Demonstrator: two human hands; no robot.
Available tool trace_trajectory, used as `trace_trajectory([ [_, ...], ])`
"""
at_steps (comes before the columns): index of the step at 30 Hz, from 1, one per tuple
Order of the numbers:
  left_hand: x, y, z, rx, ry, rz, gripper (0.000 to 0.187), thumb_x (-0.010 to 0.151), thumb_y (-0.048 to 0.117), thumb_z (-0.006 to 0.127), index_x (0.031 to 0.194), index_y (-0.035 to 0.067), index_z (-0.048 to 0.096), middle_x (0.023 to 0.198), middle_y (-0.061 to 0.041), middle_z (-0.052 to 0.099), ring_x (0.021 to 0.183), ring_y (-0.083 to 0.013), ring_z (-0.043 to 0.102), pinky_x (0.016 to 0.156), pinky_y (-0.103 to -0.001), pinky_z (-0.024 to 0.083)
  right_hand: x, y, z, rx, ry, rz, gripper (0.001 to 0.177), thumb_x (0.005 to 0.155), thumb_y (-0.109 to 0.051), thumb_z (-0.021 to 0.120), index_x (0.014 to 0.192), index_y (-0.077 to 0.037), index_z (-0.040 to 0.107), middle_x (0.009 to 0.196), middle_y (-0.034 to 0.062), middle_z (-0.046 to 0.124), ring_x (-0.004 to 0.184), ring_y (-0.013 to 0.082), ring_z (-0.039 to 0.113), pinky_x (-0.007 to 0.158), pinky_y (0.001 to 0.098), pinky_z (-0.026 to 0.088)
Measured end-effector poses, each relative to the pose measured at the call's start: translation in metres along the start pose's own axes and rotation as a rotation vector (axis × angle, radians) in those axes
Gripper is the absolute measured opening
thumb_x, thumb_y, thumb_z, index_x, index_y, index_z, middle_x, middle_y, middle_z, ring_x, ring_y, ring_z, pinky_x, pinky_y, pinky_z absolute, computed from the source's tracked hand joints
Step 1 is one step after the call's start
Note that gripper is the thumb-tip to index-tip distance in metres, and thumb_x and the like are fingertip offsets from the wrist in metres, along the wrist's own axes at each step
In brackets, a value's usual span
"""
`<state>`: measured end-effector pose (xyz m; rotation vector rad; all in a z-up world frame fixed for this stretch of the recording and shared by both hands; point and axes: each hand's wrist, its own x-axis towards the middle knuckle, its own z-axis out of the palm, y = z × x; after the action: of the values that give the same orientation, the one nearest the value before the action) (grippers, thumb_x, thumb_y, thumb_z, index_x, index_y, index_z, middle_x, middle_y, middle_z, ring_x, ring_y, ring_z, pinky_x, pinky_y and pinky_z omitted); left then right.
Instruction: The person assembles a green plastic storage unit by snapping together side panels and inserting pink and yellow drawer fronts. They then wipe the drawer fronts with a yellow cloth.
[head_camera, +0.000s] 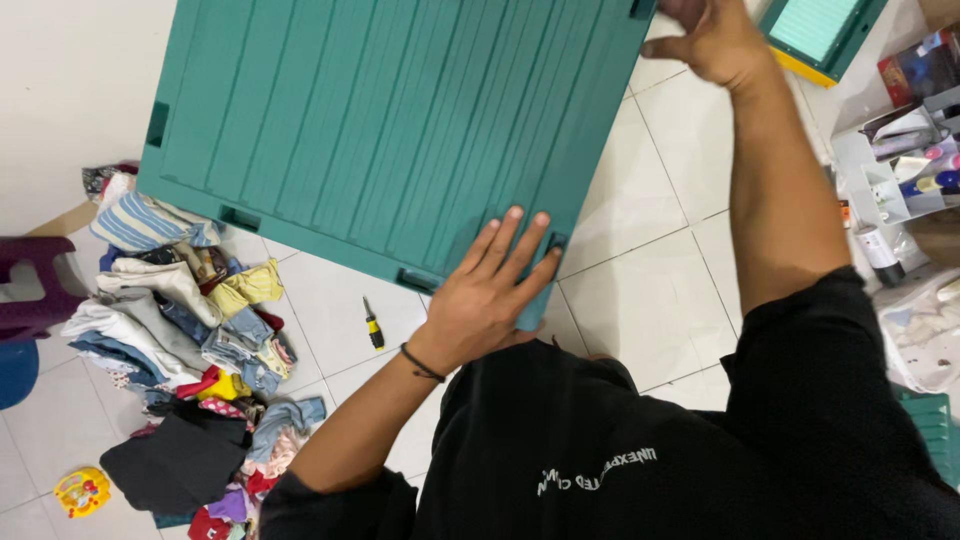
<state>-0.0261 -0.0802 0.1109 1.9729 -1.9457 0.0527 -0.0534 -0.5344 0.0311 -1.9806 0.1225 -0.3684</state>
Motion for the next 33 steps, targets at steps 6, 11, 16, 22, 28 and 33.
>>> trace_trajectory([
  [6,-0.032,-0.029,-0.023,-0.023,-0.042,0.058,0.081,0.07,0.045,0.09,0.137,0.013,0.061,0.165,-0.015,0.036,0.154,-0.0363,0.031,0.127,-0.05,0.026,-0.024,-0.002,0.026,0.362,-0.052,-0.13,0.107,0.092,0.024,0.073,0.167,-0.023,0.014,0.132,0.0125,0.059,0.125,0.0253,0.06,0.105,0.0439,0.06],
  [11,-0.053,-0.054,-0.042,0.03,-0.136,0.067,0.068,0.067,0.041,0.088,0.126,0.017,0.065,0.162,-0.009,0.037,0.151,-0.0318,0.031,0.125,-0.051,0.024,-0.045,-0.006,0.035,0.352,-0.068,-0.198,0.108,0.09,0.028,0.074,0.166,-0.027,0.021,0.121,0.0121,0.059,0.118,0.0233,0.06,0.1,0.0418,0.055],
  [16,-0.06,-0.063,-0.043,-0.001,-0.139,0.072,0.06,0.07,0.037,0.088,0.122,0.017,0.066,0.163,-0.008,0.036,0.152,-0.0317,0.03,0.125,-0.05,0.026,-0.037,-0.019,0.043,0.333,-0.022,-0.016,0.11,0.083,0.023,0.069,0.167,-0.022,0.015,0.156,0.0112,0.052,0.129,0.0284,0.066,0.092,0.0424,0.062],
  [22,-0.056,-0.064,-0.04,-0.087,-0.157,0.049,0.051,0.065,0.037,0.091,0.105,0.017,0.067,0.163,-0.009,0.034,0.152,-0.0326,0.029,0.124,-0.052,0.027,-0.019,-0.023,0.036,0.525,-0.133,-0.019,0.104,0.084,0.028,0.066,0.168,-0.016,0.024,0.154,0.0109,0.049,0.127,0.0232,0.058,0.089,0.0357,0.06],
  [28,-0.058,-0.065,-0.039,-0.098,-0.126,0.055,0.055,0.06,0.036,0.093,0.106,0.017,0.068,0.163,-0.008,0.034,0.151,-0.0326,0.029,0.124,-0.052,0.026,-0.008,-0.007,0.038,0.682,-0.034,0.009,0.094,0.082,0.031,0.064,0.161,-0.01,0.034,0.139,0.0133,0.06,0.122,0.0243,0.062,0.097,0.0372,0.061],
  [33,-0.061,-0.063,-0.039,-0.109,-0.121,0.043,0.055,0.059,0.036,0.094,0.104,0.017,0.068,0.163,-0.007,0.035,0.152,-0.032,0.029,0.126,-0.05,0.027,-0.008,-0.012,0.04,0.634,-0.07,-0.135,0.094,0.091,0.033,0.066,0.166,-0.015,0.034,0.139,0.0106,0.058,0.127,0.0238,0.06,0.097,0.0375,0.061],
])
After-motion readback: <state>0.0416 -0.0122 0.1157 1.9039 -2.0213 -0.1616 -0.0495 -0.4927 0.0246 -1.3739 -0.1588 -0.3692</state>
